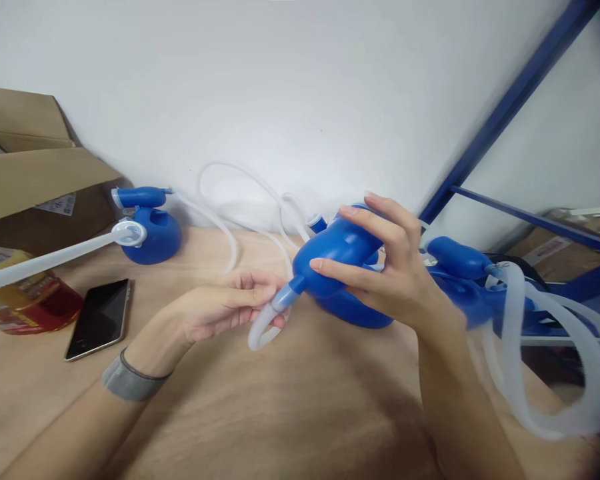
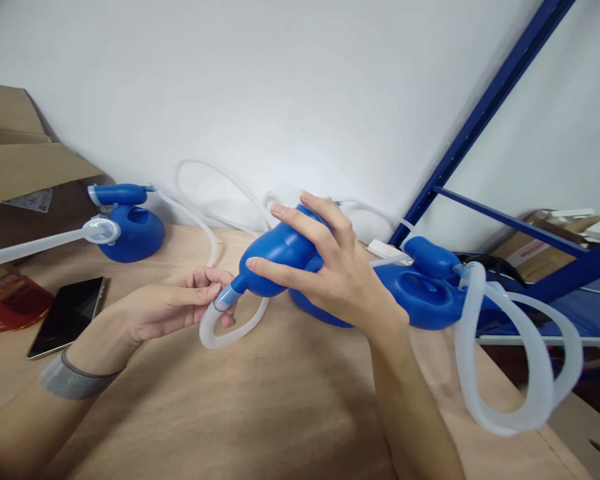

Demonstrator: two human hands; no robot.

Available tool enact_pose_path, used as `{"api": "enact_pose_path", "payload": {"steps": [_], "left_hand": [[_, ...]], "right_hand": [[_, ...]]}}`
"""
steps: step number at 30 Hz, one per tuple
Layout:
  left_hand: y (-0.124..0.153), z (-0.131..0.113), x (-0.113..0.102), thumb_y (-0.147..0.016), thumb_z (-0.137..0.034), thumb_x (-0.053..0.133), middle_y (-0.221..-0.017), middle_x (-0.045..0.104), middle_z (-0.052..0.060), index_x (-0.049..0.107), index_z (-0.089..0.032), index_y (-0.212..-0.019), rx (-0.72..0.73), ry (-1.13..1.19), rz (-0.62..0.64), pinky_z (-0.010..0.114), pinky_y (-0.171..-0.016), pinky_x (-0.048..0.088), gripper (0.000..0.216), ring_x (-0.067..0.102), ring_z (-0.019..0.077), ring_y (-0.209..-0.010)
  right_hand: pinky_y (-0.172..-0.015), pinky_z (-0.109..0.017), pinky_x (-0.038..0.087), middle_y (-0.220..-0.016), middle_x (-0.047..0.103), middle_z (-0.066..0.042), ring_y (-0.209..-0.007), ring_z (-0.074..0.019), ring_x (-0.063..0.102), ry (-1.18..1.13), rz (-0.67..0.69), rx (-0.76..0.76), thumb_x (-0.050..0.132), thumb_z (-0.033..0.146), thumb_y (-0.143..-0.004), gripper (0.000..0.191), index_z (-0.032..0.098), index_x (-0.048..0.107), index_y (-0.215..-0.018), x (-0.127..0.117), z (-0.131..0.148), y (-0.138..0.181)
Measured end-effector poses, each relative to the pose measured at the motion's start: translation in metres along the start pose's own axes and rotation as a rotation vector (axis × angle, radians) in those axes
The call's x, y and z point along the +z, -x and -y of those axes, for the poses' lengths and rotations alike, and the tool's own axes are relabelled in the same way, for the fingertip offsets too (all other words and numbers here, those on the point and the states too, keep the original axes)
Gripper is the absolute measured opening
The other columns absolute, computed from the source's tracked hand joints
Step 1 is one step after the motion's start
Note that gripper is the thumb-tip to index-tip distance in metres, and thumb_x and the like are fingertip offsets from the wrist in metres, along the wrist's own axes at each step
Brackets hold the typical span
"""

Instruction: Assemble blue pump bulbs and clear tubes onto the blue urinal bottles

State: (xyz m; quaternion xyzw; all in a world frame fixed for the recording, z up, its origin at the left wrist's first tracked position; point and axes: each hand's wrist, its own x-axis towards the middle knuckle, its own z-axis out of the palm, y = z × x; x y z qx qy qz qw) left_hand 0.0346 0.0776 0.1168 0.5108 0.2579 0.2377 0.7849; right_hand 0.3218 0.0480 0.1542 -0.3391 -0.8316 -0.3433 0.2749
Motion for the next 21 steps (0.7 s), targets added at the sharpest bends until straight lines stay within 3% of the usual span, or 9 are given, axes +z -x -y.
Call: {"api": "enact_pose_path", "payload": {"steps": [4, 9, 12, 17, 21], "left_hand": [[-0.002, 0.001, 0.006, -0.068, -0.045, 0.098, -0.087, 0.077, 0.005, 0.083, -0.019, -0.094, 0.108, 0.009, -0.172, 0.027, -0.077, 0.059, 0.04, 0.072, 0.0179, -0.079], [-0.004, 0.0, 0.019, -0.067, -0.042, 0.099, -0.075, 0.076, 0.003, 0.083, -0.017, -0.09, 0.195, 0.093, -0.312, 0.021, -0.065, 0.058, 0.037, 0.069, 0.0128, -0.066], [-0.002, -0.001, 0.026, -0.063, -0.037, 0.102, -0.078, 0.078, 0.003, 0.083, -0.016, -0.088, 0.234, 0.13, -0.409, 0.019, -0.065, 0.06, 0.038, 0.072, 0.0123, -0.065], [0.001, -0.001, 0.036, -0.063, -0.033, 0.102, -0.085, 0.081, 0.004, 0.084, -0.016, -0.09, 0.229, 0.17, -0.368, 0.021, -0.072, 0.064, 0.037, 0.076, 0.0137, -0.069], [0.001, 0.0, 0.041, -0.066, -0.031, 0.101, -0.078, 0.079, 0.003, 0.083, -0.017, -0.091, 0.322, 0.169, -0.417, 0.018, -0.066, 0.062, 0.034, 0.076, 0.0132, -0.069]], "right_hand": [[-0.122, -0.066, 0.045, -0.157, 0.049, 0.009, -0.156, -0.0339, 0.034, 0.037, 0.072, 0.003, 0.073, 0.033, -0.096, 0.056, 0.065, 0.054, -0.138, 0.0, 0.001, -0.001], [-0.127, -0.073, 0.029, -0.154, 0.054, 0.001, -0.154, -0.0372, 0.037, 0.018, -0.132, -0.075, 0.076, 0.025, -0.094, 0.047, 0.045, 0.061, -0.134, 0.006, 0.005, -0.005], [-0.125, -0.078, 0.025, -0.152, 0.058, 0.0, -0.153, -0.0406, 0.038, 0.039, -0.148, -0.067, 0.075, 0.027, -0.095, 0.051, 0.043, 0.059, -0.14, 0.012, 0.01, -0.007], [-0.125, -0.079, 0.022, -0.152, 0.059, 0.002, -0.15, -0.0338, 0.045, 0.056, -0.118, -0.094, 0.073, 0.024, -0.097, 0.059, 0.051, 0.053, -0.146, 0.02, 0.018, -0.007], [-0.126, -0.074, 0.025, -0.147, 0.058, 0.001, -0.149, -0.0366, 0.044, -0.05, -0.259, 0.025, 0.08, 0.036, -0.09, 0.052, 0.051, 0.06, -0.135, 0.023, 0.017, -0.007]]}}
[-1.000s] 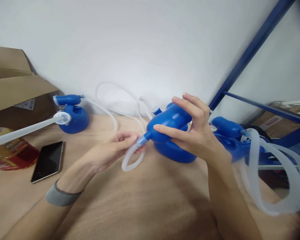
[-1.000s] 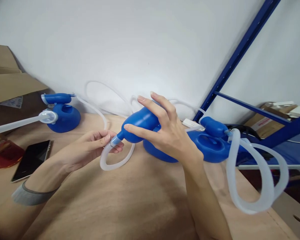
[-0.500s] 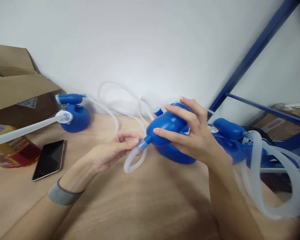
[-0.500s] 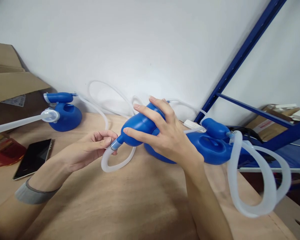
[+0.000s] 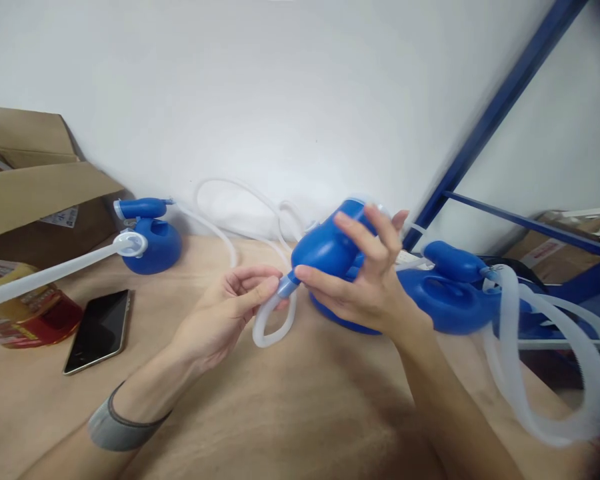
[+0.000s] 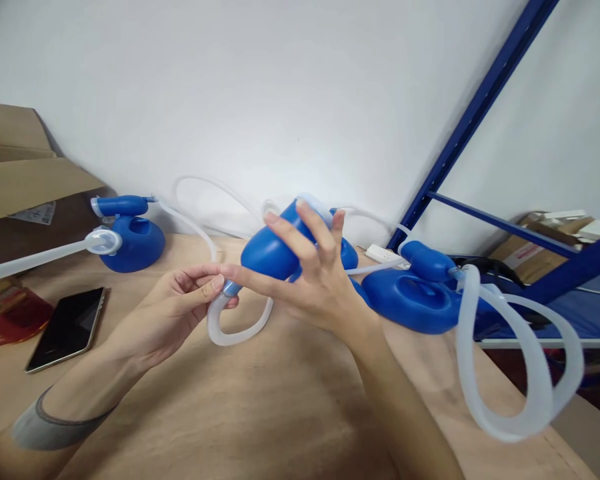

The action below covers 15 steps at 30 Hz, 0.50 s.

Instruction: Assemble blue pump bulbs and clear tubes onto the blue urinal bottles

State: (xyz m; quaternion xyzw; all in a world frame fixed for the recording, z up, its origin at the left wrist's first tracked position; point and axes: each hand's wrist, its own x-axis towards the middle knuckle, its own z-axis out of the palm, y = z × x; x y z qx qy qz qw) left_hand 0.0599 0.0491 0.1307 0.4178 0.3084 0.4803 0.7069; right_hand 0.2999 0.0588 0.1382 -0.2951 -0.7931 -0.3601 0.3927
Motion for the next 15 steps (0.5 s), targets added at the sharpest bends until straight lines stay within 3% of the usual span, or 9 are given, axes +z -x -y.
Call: {"api": "enact_pose_path", "payload": {"steps": [3, 5, 7, 9, 10, 12, 15], "left_hand": [[-0.002, 0.0, 0.0, -0.068, -0.032, 0.1, -0.081, 0.08, 0.003, 0.083, -0.016, -0.09, 0.109, 0.019, -0.05, 0.018, -0.068, 0.062, 0.032, 0.076, 0.0126, -0.07], [-0.004, 0.001, 0.0, -0.07, -0.033, 0.099, -0.084, 0.082, 0.004, 0.083, -0.016, -0.092, 0.172, 0.022, -0.062, 0.019, -0.072, 0.063, 0.031, 0.076, 0.0125, -0.072], [-0.006, 0.004, 0.001, -0.07, -0.034, 0.098, -0.085, 0.083, 0.004, 0.083, -0.017, -0.092, 0.225, 0.017, -0.081, 0.019, -0.074, 0.063, 0.031, 0.077, 0.0129, -0.073], [-0.006, 0.008, 0.002, -0.07, -0.034, 0.099, -0.084, 0.083, 0.003, 0.082, -0.018, -0.091, 0.269, -0.003, -0.101, 0.019, -0.074, 0.063, 0.032, 0.077, 0.0135, -0.074], [-0.006, 0.011, 0.003, -0.07, -0.034, 0.098, -0.084, 0.083, 0.003, 0.082, -0.018, -0.091, 0.287, -0.02, -0.107, 0.019, -0.074, 0.062, 0.031, 0.078, 0.0136, -0.074], [-0.005, 0.016, 0.004, -0.071, -0.032, 0.097, -0.087, 0.083, 0.003, 0.081, -0.019, -0.091, 0.32, -0.075, -0.1, 0.02, -0.077, 0.063, 0.028, 0.079, 0.0138, -0.078], [-0.004, 0.022, 0.004, -0.075, -0.028, 0.094, -0.09, 0.084, 0.003, 0.081, -0.018, -0.092, 0.363, -0.199, -0.051, 0.022, -0.08, 0.064, 0.024, 0.08, 0.0154, -0.081]], "right_hand": [[-0.119, -0.067, 0.041, -0.128, 0.062, -0.004, -0.133, -0.0359, 0.056, -0.135, -0.276, 0.225, 0.083, 0.046, -0.085, 0.047, 0.042, 0.063, -0.127, 0.004, -0.002, 0.001], [-0.105, -0.057, 0.054, -0.112, 0.064, -0.004, -0.113, -0.0297, 0.066, -0.404, -0.344, 0.472, 0.076, 0.049, -0.091, 0.041, 0.037, 0.059, -0.127, 0.01, 0.002, 0.0], [-0.094, -0.049, 0.06, -0.107, 0.067, -0.003, -0.101, -0.0252, 0.07, -0.827, -0.159, 0.719, 0.072, 0.051, -0.094, 0.053, 0.035, 0.048, -0.138, 0.017, 0.013, -0.002], [-0.095, -0.048, 0.061, -0.115, 0.071, -0.005, -0.103, -0.0249, 0.073, -1.234, 0.084, 0.856, 0.079, 0.055, -0.089, 0.087, 0.038, 0.025, -0.155, 0.023, 0.027, -0.006], [-0.097, -0.049, 0.06, -0.12, 0.072, -0.006, -0.106, -0.0256, 0.074, -1.386, 0.129, 0.892, 0.083, 0.055, -0.085, 0.104, 0.04, 0.012, -0.16, 0.025, 0.034, -0.009], [-0.099, -0.05, 0.06, -0.126, 0.072, -0.006, -0.108, -0.0252, 0.074, -1.562, 0.099, 0.956, 0.085, 0.052, -0.084, 0.121, 0.043, -0.006, -0.162, 0.028, 0.044, -0.014], [-0.094, -0.046, 0.063, -0.124, 0.073, -0.005, -0.103, -0.0236, 0.075, -1.589, 0.094, 1.035, 0.085, 0.048, -0.085, 0.114, 0.043, 0.002, -0.164, 0.026, 0.046, -0.018]]}}
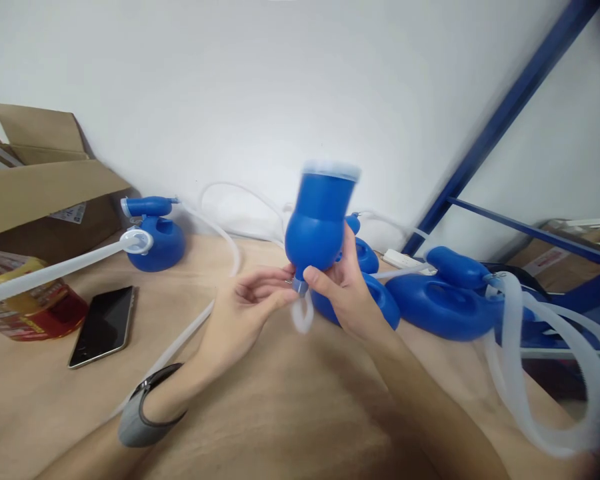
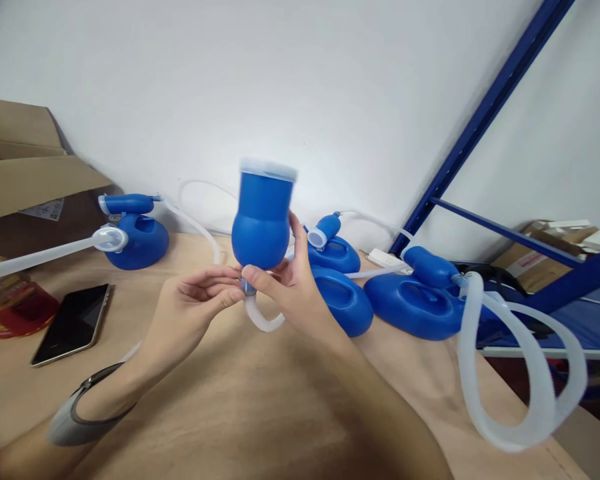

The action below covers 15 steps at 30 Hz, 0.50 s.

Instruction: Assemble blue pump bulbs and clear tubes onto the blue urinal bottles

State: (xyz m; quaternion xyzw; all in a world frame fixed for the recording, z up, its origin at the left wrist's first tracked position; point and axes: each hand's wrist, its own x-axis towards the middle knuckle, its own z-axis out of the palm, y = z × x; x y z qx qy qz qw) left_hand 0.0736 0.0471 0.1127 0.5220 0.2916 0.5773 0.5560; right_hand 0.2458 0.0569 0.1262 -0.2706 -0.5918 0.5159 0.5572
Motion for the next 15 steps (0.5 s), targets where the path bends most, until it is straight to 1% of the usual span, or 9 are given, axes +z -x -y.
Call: {"api": "enact_pose_path", "payload": {"steps": [2, 3, 5, 7, 11, 13, 15], "left_hand": [[0.001, 0.002, -0.001, -0.078, -0.028, 0.092, -0.087, 0.083, 0.004, 0.08, -0.018, -0.096, 0.008, -0.073, 0.051, 0.024, -0.08, 0.064, 0.024, 0.08, 0.0169, -0.08], [0.0, 0.002, -0.002, -0.079, -0.029, 0.091, -0.086, 0.083, 0.004, 0.079, -0.018, -0.098, -0.001, -0.098, 0.072, 0.025, -0.08, 0.064, 0.025, 0.08, 0.0174, -0.081], [-0.002, 0.0, -0.005, -0.08, -0.029, 0.09, -0.089, 0.084, 0.004, 0.077, -0.017, -0.103, -0.046, -0.131, 0.113, 0.025, -0.082, 0.064, 0.029, 0.08, 0.0184, -0.086], [-0.006, -0.004, -0.009, -0.079, -0.029, 0.09, -0.094, 0.084, 0.005, 0.075, -0.017, -0.105, -0.126, -0.152, 0.191, 0.027, -0.087, 0.063, 0.032, 0.08, 0.0195, -0.092], [-0.015, -0.015, -0.019, -0.083, -0.028, 0.087, -0.099, 0.084, 0.008, 0.074, -0.016, -0.101, -0.294, -0.168, 0.448, 0.03, -0.092, 0.062, 0.026, 0.08, 0.021, -0.097], [-0.018, -0.02, -0.024, -0.086, -0.026, 0.083, -0.1, 0.084, 0.008, 0.074, -0.016, -0.1, -0.309, -0.195, 0.519, 0.03, -0.094, 0.061, 0.019, 0.079, 0.0208, -0.099], [-0.02, -0.023, -0.027, -0.088, -0.025, 0.081, -0.098, 0.083, 0.007, 0.074, -0.016, -0.098, -0.297, -0.253, 0.547, 0.03, -0.094, 0.061, 0.015, 0.079, 0.02, -0.097]], "right_hand": [[-0.091, -0.044, 0.064, -0.119, 0.075, -0.004, -0.1, -0.0234, 0.075, 0.047, 0.002, 0.035, 0.088, 0.045, -0.082, 0.11, 0.041, 0.014, -0.164, -0.004, 0.003, 0.0], [-0.09, -0.043, 0.064, -0.118, 0.075, -0.003, -0.099, -0.0233, 0.075, 0.063, 0.002, 0.043, 0.089, 0.043, -0.081, 0.109, 0.042, 0.018, -0.163, -0.007, 0.004, 0.0], [-0.089, -0.043, 0.065, -0.117, 0.074, -0.002, -0.097, -0.023, 0.075, 0.076, -0.012, 0.027, 0.091, 0.042, -0.08, 0.11, 0.044, 0.018, -0.162, -0.011, 0.004, -0.001], [-0.088, -0.043, 0.066, -0.117, 0.073, -0.002, -0.096, -0.023, 0.075, 0.078, -0.009, 0.013, 0.093, 0.041, -0.078, 0.111, 0.045, 0.019, -0.161, -0.013, 0.003, 0.0], [-0.084, -0.041, 0.066, -0.117, 0.072, -0.002, -0.095, -0.023, 0.076, 0.098, 0.081, 0.058, 0.094, 0.039, -0.077, 0.107, 0.045, 0.025, -0.158, -0.013, 0.001, 0.001], [-0.083, -0.04, 0.066, -0.119, 0.072, -0.003, -0.097, -0.0224, 0.076, 0.094, 0.107, 0.066, 0.091, 0.04, -0.079, 0.104, 0.044, 0.024, -0.159, -0.012, 0.002, 0.002], [-0.084, -0.04, 0.066, -0.12, 0.072, -0.003, -0.099, -0.0221, 0.076, 0.083, 0.123, 0.054, 0.089, 0.04, -0.082, 0.103, 0.044, 0.022, -0.16, -0.012, 0.003, 0.002]]}}
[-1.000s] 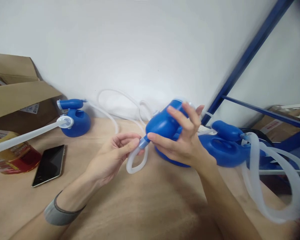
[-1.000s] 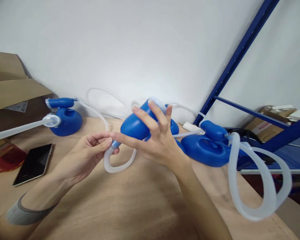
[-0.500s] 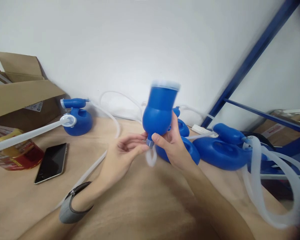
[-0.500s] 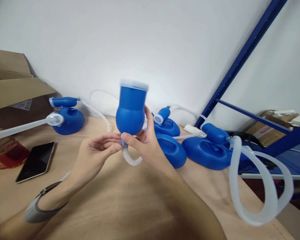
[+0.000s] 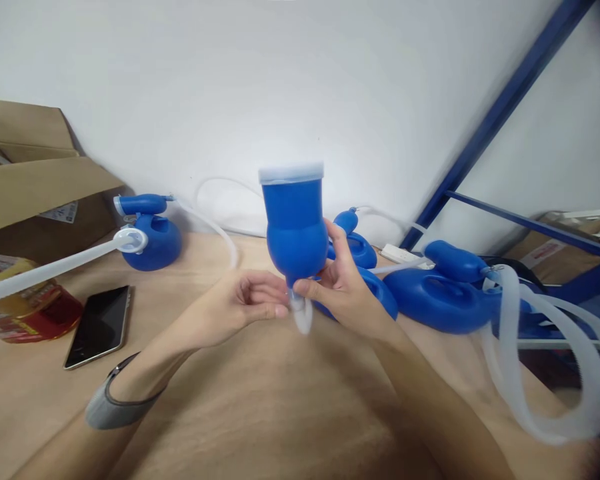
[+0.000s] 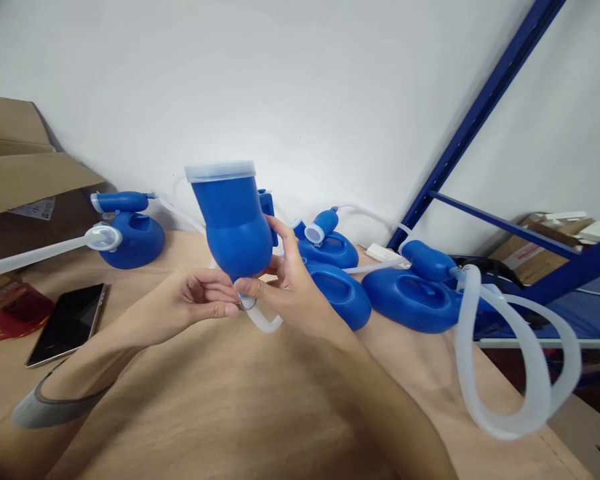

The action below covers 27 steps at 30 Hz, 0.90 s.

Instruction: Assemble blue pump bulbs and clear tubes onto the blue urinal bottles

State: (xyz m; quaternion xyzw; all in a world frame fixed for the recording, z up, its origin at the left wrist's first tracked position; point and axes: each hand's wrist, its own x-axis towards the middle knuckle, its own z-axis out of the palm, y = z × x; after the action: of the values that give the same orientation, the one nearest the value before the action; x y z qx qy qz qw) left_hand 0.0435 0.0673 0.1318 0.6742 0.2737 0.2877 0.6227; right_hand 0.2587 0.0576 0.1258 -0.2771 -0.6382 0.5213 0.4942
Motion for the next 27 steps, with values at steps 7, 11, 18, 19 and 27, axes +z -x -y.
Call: {"api": "enact_pose_path", "payload": {"steps": [7, 11, 18, 19, 27], "left_hand": [[0.006, 0.006, 0.008, -0.097, -0.025, 0.066, -0.116, 0.078, 0.009, 0.072, -0.022, -0.113, 0.166, -0.362, -0.124, 0.036, -0.098, 0.058, 0.017, 0.074, 0.0237, -0.107], [0.007, 0.009, 0.011, -0.101, -0.024, 0.058, -0.118, 0.076, 0.007, 0.072, -0.025, -0.117, 0.27, -0.52, -0.12, 0.036, -0.104, 0.053, 0.021, 0.07, 0.024, -0.111], [0.004, 0.009, 0.008, -0.106, -0.031, 0.053, -0.103, 0.076, 0.005, 0.073, -0.024, -0.115, 0.284, -0.566, -0.088, 0.029, -0.086, 0.053, 0.023, 0.069, 0.0218, -0.095], [0.004, 0.01, 0.008, -0.106, -0.032, 0.053, -0.108, 0.076, 0.006, 0.071, -0.025, -0.123, 0.27, -0.519, -0.082, 0.029, -0.088, 0.054, 0.026, 0.069, 0.022, -0.098], [-0.001, 0.02, 0.002, -0.105, -0.038, 0.057, -0.117, 0.076, 0.01, 0.067, -0.024, -0.138, 0.19, -0.324, -0.02, 0.033, -0.091, 0.058, 0.037, 0.071, 0.0236, -0.105]], "right_hand": [[-0.086, -0.044, 0.068, -0.118, 0.074, -0.003, -0.106, -0.0258, 0.075, -0.012, -0.01, -0.004, 0.089, 0.042, -0.082, 0.104, 0.044, 0.021, -0.161, -0.001, 0.003, -0.001], [-0.086, -0.044, 0.068, -0.118, 0.074, -0.004, -0.105, -0.026, 0.076, -0.014, -0.018, 0.012, 0.09, 0.042, -0.081, 0.106, 0.043, 0.021, -0.162, 0.002, 0.003, 0.0], [-0.084, -0.046, 0.068, -0.113, 0.075, -0.004, -0.1, -0.0273, 0.077, -0.017, -0.026, 0.017, 0.091, 0.045, -0.078, 0.11, 0.041, 0.02, -0.163, 0.001, 0.009, 0.002], [-0.084, -0.046, 0.068, -0.111, 0.076, -0.004, -0.099, -0.0275, 0.077, -0.018, -0.029, 0.019, 0.091, 0.045, -0.078, 0.111, 0.04, 0.019, -0.163, 0.0, 0.009, 0.002], [-0.077, -0.042, 0.068, -0.106, 0.077, -0.002, -0.089, -0.0249, 0.078, -0.035, -0.011, 0.017, 0.09, 0.046, -0.08, 0.109, 0.04, 0.018, -0.161, -0.002, 0.003, 0.0]]}}
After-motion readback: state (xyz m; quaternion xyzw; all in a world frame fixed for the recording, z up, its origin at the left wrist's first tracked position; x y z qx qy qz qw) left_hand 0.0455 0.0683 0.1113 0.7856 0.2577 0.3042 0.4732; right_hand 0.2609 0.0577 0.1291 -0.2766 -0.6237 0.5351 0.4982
